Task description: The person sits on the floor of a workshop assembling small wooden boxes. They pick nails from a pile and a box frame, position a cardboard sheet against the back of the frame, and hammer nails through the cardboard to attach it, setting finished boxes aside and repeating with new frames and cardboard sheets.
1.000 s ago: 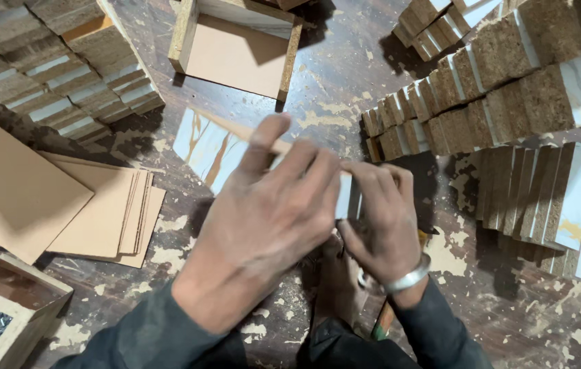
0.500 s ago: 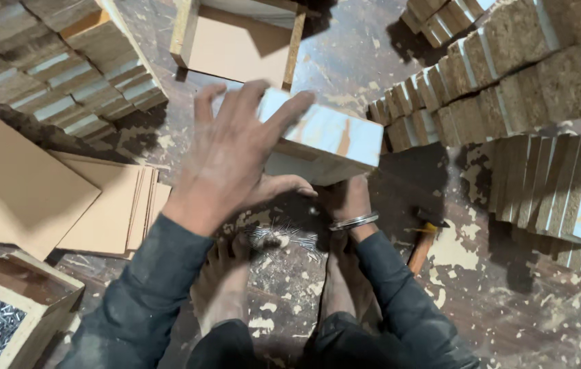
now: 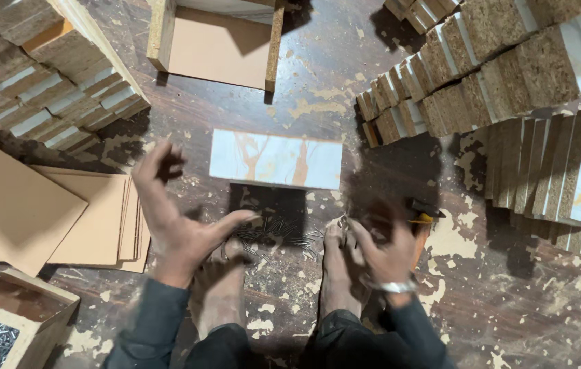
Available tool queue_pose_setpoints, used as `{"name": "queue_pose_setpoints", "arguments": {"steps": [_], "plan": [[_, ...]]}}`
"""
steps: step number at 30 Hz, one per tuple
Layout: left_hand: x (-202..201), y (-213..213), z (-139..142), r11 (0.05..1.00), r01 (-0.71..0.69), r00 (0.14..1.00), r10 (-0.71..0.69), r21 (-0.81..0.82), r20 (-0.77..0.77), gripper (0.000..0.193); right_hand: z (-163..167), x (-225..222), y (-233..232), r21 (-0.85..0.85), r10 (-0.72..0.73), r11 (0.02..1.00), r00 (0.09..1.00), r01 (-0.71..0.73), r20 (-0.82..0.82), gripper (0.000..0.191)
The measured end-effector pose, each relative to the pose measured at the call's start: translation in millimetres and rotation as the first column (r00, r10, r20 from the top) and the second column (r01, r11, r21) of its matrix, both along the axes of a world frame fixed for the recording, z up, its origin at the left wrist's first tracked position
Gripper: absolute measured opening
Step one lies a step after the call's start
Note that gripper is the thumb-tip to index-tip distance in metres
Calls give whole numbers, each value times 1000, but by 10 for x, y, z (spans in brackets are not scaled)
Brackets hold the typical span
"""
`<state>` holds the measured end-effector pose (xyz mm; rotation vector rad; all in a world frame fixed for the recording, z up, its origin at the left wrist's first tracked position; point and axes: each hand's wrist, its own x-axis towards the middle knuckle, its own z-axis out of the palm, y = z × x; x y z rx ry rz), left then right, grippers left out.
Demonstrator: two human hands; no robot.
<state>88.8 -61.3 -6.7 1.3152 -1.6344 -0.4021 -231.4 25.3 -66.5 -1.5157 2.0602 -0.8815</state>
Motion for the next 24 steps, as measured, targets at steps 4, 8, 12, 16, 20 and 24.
{"name": "queue_pose_setpoints", "arguments": {"steps": [4, 8, 12, 16, 20, 24], "plan": [[-167, 372, -455, 969, 18, 940, -100, 248, 326, 81, -98, -545, 637, -109, -139, 984, 990, 138, -3, 48], [-389, 535, -908, 586, 40, 566, -681, 809, 465, 45, -29, -688, 868, 19, -273, 962, 956, 272, 109, 49], [-419, 577, -1169, 685, 96, 613, -612, 722, 500, 18, -105, -768, 860, 63, -252, 955, 904, 290, -347, 65], [-393, 546, -1231, 639, 69, 492, -690, 766, 531, 17, -245, -644, 875, 50, -132, 981, 831, 188, -541, 71], [-303, 669, -1219, 844, 245, 590, -521, 478, 617, 14, -258, -719, 932, 421, -260, 845, 941, 331, -219, 61], [-307, 564, -1206, 663, 90, 537, -660, 743, 525, 16, -262, -870, 888, 556, -521, 805, 692, 205, 499, 57]]}}
